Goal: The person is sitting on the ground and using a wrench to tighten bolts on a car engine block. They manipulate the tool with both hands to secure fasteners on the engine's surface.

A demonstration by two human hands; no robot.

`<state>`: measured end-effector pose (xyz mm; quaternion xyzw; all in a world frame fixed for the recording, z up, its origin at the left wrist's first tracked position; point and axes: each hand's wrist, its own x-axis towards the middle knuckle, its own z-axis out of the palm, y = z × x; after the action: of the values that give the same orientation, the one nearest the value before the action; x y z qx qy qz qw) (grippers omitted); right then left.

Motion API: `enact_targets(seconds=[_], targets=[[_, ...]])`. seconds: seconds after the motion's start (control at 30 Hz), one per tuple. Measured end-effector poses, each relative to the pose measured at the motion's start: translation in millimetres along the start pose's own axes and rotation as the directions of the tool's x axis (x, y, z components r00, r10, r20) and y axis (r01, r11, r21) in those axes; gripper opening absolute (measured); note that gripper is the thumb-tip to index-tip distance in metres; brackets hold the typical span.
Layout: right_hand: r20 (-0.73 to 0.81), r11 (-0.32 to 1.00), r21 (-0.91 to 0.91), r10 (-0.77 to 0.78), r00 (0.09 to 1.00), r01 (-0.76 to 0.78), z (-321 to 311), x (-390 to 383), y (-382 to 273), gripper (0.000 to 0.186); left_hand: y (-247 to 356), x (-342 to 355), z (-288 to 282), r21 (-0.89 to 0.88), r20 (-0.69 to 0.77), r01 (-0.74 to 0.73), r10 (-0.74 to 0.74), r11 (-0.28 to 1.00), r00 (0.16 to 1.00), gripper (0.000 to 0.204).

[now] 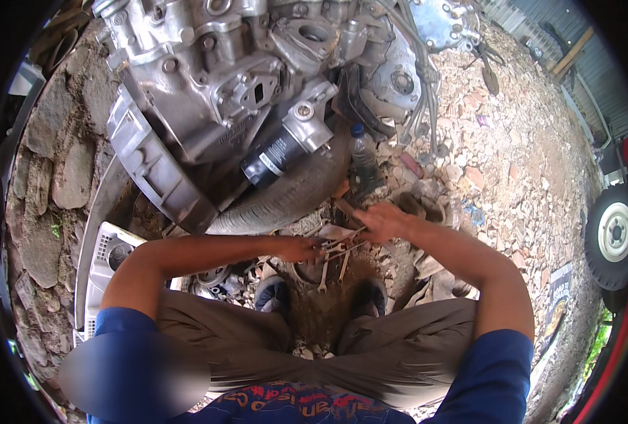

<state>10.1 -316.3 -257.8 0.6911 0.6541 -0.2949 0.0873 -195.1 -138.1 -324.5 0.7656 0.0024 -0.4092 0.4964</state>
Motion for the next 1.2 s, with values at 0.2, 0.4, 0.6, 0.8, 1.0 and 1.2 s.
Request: enact_targets(seconds=[0.2, 0.4, 0.6, 0.8, 1.0, 1.2], targets=[[-0.287, 1.0, -0.011, 0.009, 0.958, -0.013, 17.1, 3.6, 21.8, 0.054, 4.3, -15.1, -32.6, -0.25, -0.136, 0.018, -0.053, 0.968, 0.989, 0.064], [-0.591, 0.982, -0.015, -0.161, 0.791, 0.189, 21.9, 8.3, 35.0, 0.039, 22.2, -23.7, -31.7, -0.554, -0.336, -0.07, -0.147, 0.83, 0.93, 0.073], [-0.676, 0.981, 0.078, -0.079, 0.732, 0.178, 24.9, 3.4, 27.3, 0.038, 30.1, -27.6, -31.5, -0.623, -0.433, -0.162, -0.165, 0.765, 0.886, 0.057], [-0.464, 0.947, 0.286, 0.002, 0.886, 0.147, 30.8, -11.5, 15.0, 0.04, 34.5, -31.8, -29.2, -0.318, -0.619, -0.286, 0.03, 0.904, 0.785, 0.032], [-0.494, 0.831, 0.523, 0.116, 0.862, 0.188, 13.9, -17.7, -4.3, 0.037, 79.6, -52.0, -43.2, -0.172, -0.792, -0.42, 0.129, 0.891, 0.597, 0.02], [-0.702, 0.774, 0.575, 0.3, 0.646, 0.266, -13.1, -19.0, -37.6, 0.029, 130.7, -88.2, -70.1, -0.006, -0.83, -0.596, 0.329, 0.803, 0.451, 0.019]])
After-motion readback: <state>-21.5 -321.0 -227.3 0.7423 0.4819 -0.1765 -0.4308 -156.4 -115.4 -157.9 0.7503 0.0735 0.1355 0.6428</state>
